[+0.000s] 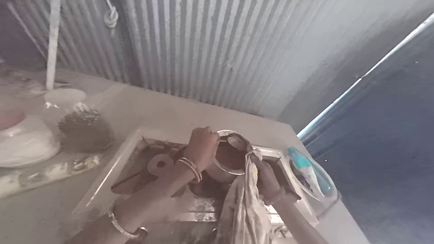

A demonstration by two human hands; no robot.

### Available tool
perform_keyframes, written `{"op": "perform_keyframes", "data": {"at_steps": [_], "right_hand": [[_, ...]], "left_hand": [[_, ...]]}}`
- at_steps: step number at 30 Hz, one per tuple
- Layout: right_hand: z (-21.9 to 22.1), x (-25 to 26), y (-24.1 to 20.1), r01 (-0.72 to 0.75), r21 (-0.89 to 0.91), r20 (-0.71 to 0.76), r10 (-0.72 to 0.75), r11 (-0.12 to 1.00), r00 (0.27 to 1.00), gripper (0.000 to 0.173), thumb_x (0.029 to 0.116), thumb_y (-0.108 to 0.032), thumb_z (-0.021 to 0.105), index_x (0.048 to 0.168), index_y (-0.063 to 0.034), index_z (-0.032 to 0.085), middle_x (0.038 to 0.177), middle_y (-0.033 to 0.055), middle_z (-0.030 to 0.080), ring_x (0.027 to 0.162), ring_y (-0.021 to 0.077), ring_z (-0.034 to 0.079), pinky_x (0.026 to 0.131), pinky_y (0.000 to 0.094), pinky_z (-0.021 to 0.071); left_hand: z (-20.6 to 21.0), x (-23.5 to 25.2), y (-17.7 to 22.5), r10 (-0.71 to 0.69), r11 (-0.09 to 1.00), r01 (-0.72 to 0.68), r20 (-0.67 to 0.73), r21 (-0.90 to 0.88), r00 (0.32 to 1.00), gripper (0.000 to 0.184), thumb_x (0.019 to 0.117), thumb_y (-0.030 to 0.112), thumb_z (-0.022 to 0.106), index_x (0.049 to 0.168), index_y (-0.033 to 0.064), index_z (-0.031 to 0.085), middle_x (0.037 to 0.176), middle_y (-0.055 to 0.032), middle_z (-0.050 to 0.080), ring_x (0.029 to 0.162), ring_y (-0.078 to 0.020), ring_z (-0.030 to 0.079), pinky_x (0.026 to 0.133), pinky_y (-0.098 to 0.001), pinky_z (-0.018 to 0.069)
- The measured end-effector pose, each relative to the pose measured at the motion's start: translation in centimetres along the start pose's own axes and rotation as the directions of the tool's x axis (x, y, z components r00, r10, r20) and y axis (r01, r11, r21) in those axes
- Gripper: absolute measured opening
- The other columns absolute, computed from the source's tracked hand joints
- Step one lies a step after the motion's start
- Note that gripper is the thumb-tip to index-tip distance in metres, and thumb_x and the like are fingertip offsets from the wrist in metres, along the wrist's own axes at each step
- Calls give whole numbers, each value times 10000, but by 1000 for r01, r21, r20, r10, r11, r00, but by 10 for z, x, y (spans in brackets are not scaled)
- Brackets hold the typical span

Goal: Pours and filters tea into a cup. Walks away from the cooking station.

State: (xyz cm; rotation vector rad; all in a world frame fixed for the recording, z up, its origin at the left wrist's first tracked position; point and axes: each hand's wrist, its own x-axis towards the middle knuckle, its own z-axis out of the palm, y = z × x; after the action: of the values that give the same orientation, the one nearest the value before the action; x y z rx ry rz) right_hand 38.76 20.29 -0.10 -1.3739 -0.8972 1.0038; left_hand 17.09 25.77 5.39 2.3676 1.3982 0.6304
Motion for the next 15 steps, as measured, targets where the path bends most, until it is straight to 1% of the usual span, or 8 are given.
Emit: {"op": "perform_keyframes", "data": {"at_steps": [3,5,6,7,9,11,14,15], "right_hand": [[-8,-11,2,-29,84,-32,32,996,999,285,1114,-231,380,1044,-63,599,791,-5,667,694,55,666,616,247,577],[-16,-22,3,-4,141,-49,11,990,999,278,1117,-218,351,1079,-67,581,811,-4,673,711,54,671,631,246,581],[-22,-30,2,11,160,-67,-1,987,998,264,1113,-205,358,1106,-71,585,835,-7,681,730,48,672,646,238,577],[-32,-40,-1,29,165,-86,-15,986,996,246,1105,-187,373,1138,-71,588,861,-9,685,753,42,672,664,232,576],[-57,-57,-6,44,196,-57,-33,980,998,244,1092,-146,381,1231,-45,554,952,28,687,853,77,680,767,263,587],[-76,-73,-9,29,191,-91,-11,981,996,214,1076,-118,426,1096,-33,621,847,33,701,767,81,687,718,251,593],[-94,-89,-3,-8,166,-48,16,986,999,250,1079,-135,418,999,-63,643,765,6,679,693,62,665,662,229,574],[-98,-95,-4,5,175,-43,3,985,999,269,1075,-129,406,969,-77,648,751,-2,680,682,55,665,651,224,573]], "left_hand": [[15,6,7,-2,1000,2,13,14,1000,234,1035,107,572,1170,-21,713,1203,-249,642,1198,-402,582,1132,-528,353],[24,8,4,19,1000,-19,-29,-20,999,213,1011,94,610,1146,-30,719,1224,-274,631,1227,-439,563,1153,-603,309],[29,6,1,54,998,-57,-78,-41,996,211,995,98,640,1141,-31,721,1222,-284,631,1225,-462,563,1136,-650,312],[34,4,-2,108,992,-115,-154,-41,982,217,969,106,680,1134,-26,730,1200,-287,645,1185,-480,589,1065,-687,377],[35,-5,-10,219,974,-226,-237,-2,946,293,968,131,688,1218,-23,693,1261,-299,629,1211,-509,578,995,-701,448],[45,-7,-38,325,946,-305,-318,110,891,424,998,305,610,1334,48,637,1368,-263,595,1305,-491,530,1039,-689,425],[41,-23,-59,305,949,-264,-297,170,905,565,994,492,477,1441,160,579,1518,-197,500,1462,-445,379,1153,-746,206],[37,-32,-58,293,953,-253,-284,170,913,584,991,510,470,1454,169,570,1537,-188,483,1478,-434,359,1161,-742,190]]}}
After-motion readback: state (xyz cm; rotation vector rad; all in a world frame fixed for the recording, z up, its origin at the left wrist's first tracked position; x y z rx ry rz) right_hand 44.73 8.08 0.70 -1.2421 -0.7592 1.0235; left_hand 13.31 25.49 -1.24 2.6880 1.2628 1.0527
